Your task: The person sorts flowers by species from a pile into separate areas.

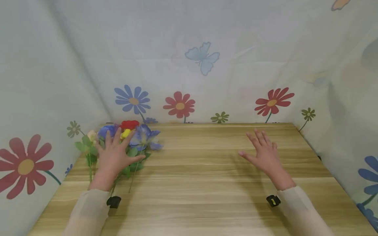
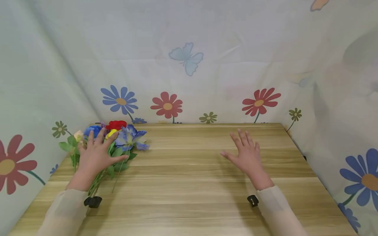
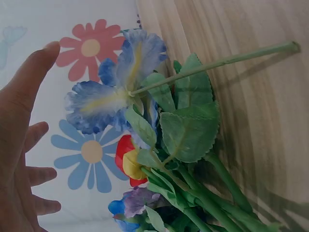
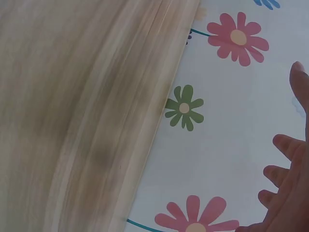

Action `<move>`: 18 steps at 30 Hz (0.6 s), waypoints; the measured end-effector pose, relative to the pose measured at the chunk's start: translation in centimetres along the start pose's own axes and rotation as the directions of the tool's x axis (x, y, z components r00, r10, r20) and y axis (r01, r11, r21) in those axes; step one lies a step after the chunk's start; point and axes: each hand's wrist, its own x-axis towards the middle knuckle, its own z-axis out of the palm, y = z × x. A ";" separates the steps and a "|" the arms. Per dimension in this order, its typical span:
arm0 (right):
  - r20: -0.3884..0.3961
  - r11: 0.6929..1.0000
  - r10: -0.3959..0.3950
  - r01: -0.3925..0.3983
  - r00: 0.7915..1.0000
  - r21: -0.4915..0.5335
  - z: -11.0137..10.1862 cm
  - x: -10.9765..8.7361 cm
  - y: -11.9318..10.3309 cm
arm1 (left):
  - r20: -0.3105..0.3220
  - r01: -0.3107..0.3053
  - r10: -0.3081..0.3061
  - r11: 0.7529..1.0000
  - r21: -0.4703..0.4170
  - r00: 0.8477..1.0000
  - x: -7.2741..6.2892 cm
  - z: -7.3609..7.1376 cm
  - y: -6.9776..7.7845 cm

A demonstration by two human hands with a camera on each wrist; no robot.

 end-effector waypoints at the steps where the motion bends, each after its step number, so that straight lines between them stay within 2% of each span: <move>1: -0.006 1.000 -0.005 0.005 1.000 0.008 0.1 -0.1 0.0 | -0.007 -0.001 0.001 1.000 0.004 1.000 -0.1 0.0 -0.1; 13: -0.101 0.994 -0.075 0.083 0.992 0.072 0.9 -1.1 -0.4 | -0.015 0.000 0.000 1.000 0.012 1.000 -1.5 0.5 0.0; 18: -0.110 0.988 -0.092 0.105 0.990 0.117 1.1 -1.5 -0.9 | 0.014 -0.001 0.001 1.000 0.026 1.000 -2.0 0.4 0.2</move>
